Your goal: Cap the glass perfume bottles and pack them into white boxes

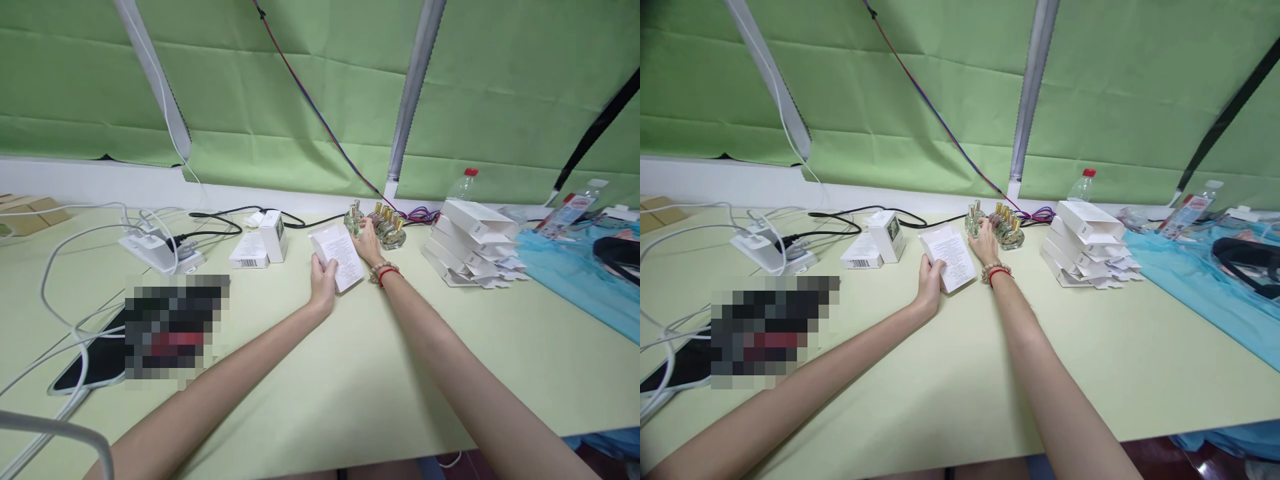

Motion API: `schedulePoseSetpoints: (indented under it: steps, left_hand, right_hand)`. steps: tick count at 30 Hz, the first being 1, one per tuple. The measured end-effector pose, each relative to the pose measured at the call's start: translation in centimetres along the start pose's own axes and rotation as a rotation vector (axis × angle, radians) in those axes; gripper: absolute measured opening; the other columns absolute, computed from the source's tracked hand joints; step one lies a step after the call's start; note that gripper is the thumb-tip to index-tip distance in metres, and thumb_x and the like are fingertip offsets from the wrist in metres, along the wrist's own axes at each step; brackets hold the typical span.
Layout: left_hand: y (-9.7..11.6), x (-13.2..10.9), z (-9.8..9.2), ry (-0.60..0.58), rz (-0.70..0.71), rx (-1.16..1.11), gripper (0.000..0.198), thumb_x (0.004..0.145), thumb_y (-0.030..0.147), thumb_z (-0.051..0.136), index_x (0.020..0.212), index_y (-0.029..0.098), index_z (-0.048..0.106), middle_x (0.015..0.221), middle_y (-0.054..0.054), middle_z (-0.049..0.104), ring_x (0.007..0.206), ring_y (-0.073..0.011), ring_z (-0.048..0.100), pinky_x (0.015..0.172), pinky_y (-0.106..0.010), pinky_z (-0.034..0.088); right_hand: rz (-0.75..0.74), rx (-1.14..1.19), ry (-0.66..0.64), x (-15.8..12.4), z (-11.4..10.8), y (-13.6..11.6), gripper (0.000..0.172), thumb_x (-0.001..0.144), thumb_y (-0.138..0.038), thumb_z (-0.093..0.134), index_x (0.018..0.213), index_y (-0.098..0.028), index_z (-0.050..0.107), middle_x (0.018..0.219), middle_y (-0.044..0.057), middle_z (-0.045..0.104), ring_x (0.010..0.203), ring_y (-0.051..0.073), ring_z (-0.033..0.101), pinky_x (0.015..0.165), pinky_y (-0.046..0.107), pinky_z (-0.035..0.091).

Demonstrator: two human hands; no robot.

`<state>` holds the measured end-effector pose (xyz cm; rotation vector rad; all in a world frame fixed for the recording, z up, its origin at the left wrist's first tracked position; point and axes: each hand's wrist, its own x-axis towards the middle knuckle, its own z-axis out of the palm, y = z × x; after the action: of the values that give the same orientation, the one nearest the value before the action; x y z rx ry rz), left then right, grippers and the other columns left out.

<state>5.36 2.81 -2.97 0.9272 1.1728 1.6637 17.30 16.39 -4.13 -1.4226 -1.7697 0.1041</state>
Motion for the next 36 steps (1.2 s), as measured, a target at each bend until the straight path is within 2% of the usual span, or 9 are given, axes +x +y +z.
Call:
schedulePoseSetpoints:
  steps: [4, 6, 9, 14, 19, 22, 26, 31, 36]
  left_hand:
    - [0.1, -0.1, 0.0, -0.02, -0.013, 0.018, 0.016, 0.069, 0.025, 0.051, 0.085, 0.022, 0.046, 0.092, 0.0, 0.059, 0.088, -0.0162, 0.056, 0.073, -0.025, 0.044]
    - [0.1, -0.1, 0.0, -0.032, -0.018, 0.023, 0.016, 0.069, 0.025, 0.051, 0.084, 0.022, 0.046, 0.089, 0.001, 0.059, 0.085, -0.0159, 0.056, 0.073, -0.025, 0.044]
    - [0.0, 0.0, 0.0, -0.051, -0.02, 0.023, 0.015, 0.068, 0.025, 0.05, 0.083, 0.021, 0.047, 0.085, 0.0, 0.059, 0.083, -0.0158, 0.056, 0.071, -0.025, 0.044]
    - [-0.1, 0.0, 0.0, -0.054, -0.012, 0.035, 0.015, 0.068, 0.027, 0.05, 0.082, 0.021, 0.046, 0.083, 0.001, 0.058, 0.081, -0.0152, 0.055, 0.068, -0.024, 0.044]
    - [-0.1, 0.1, -0.2, 0.032, 0.001, 0.021, 0.016, 0.071, 0.03, 0.049, 0.084, 0.022, 0.042, 0.083, 0.002, 0.057, 0.079, -0.0143, 0.056, 0.066, -0.024, 0.044]
    - [-0.2, 0.2, -0.2, -0.005, -0.013, -0.012, 0.02, 0.071, 0.032, 0.051, 0.086, 0.023, 0.043, 0.081, 0.002, 0.057, 0.076, -0.0147, 0.057, 0.063, -0.024, 0.045]
    - [-0.3, 0.3, -0.2, -0.092, -0.008, -0.023, 0.025, 0.072, 0.039, 0.053, 0.088, 0.02, 0.048, 0.08, 0.001, 0.059, 0.072, -0.015, 0.057, 0.062, -0.025, 0.045]
    - [-0.2, 0.1, -0.1, -0.178, -0.005, 0.022, 0.037, 0.074, 0.052, 0.052, 0.081, 0.016, 0.056, 0.072, -0.001, 0.06, 0.069, -0.0151, 0.056, 0.064, -0.026, 0.043]
    - [-0.2, -0.2, 0.1, -0.295, -0.078, 0.002, 0.046, 0.074, 0.057, 0.053, 0.084, 0.013, 0.062, 0.078, -0.005, 0.066, 0.074, -0.0188, 0.06, 0.067, -0.028, 0.044]
  right_hand:
    - [-0.104, -0.094, -0.09, -0.3, -0.7, -0.7, 0.041, 0.086, -0.024, 0.037, 0.125, -0.022, 0.047, 0.128, 0.012, 0.045, 0.1, 0.023, 0.056, 0.082, 0.035, 0.045]
    - [-0.113, -0.15, -0.16, -0.5, -1.1, -1.1, 0.04, 0.087, -0.024, 0.036, 0.125, -0.023, 0.051, 0.133, 0.012, 0.041, 0.104, 0.025, 0.054, 0.085, 0.036, 0.044]
    - [-0.091, -0.196, -0.251, -1.1, -1.6, -1.5, 0.041, 0.09, -0.027, 0.033, 0.127, -0.021, 0.05, 0.128, 0.015, 0.045, 0.1, 0.025, 0.056, 0.083, 0.036, 0.044]
    - [-0.068, -0.191, -0.308, -2.9, -2.7, -2.3, 0.048, 0.089, -0.038, 0.037, 0.134, -0.023, 0.039, 0.12, 0.014, 0.046, 0.083, 0.021, 0.06, 0.077, 0.033, 0.045]
    - [-0.099, -0.231, -0.376, -5.1, -4.2, -3.1, 0.044, 0.085, -0.034, 0.044, 0.129, -0.029, 0.044, 0.125, 0.011, 0.041, 0.073, 0.017, 0.061, 0.074, 0.032, 0.045]
    - [-0.163, -0.213, -0.397, -6.6, -5.2, -3.1, 0.04, 0.084, -0.035, 0.046, 0.123, -0.029, 0.049, 0.126, 0.01, 0.043, 0.076, 0.018, 0.061, 0.069, 0.031, 0.046]
    - [-0.225, -0.079, -0.313, -8.1, -6.2, -2.5, 0.032, 0.085, -0.035, 0.044, 0.114, -0.026, 0.054, 0.124, 0.006, 0.048, 0.082, 0.017, 0.06, 0.063, 0.027, 0.044]
    - [-0.134, 0.039, -0.068, -8.3, -6.2, -2.2, 0.027, 0.083, -0.038, 0.045, 0.103, -0.02, 0.052, 0.105, 0.007, 0.059, 0.081, 0.02, 0.058, 0.063, 0.029, 0.042]
    - [-0.057, 0.018, -0.058, -8.1, -6.2, -2.3, 0.026, 0.082, -0.033, 0.046, 0.104, -0.02, 0.046, 0.085, 0.005, 0.065, 0.068, 0.02, 0.059, 0.059, 0.029, 0.04]
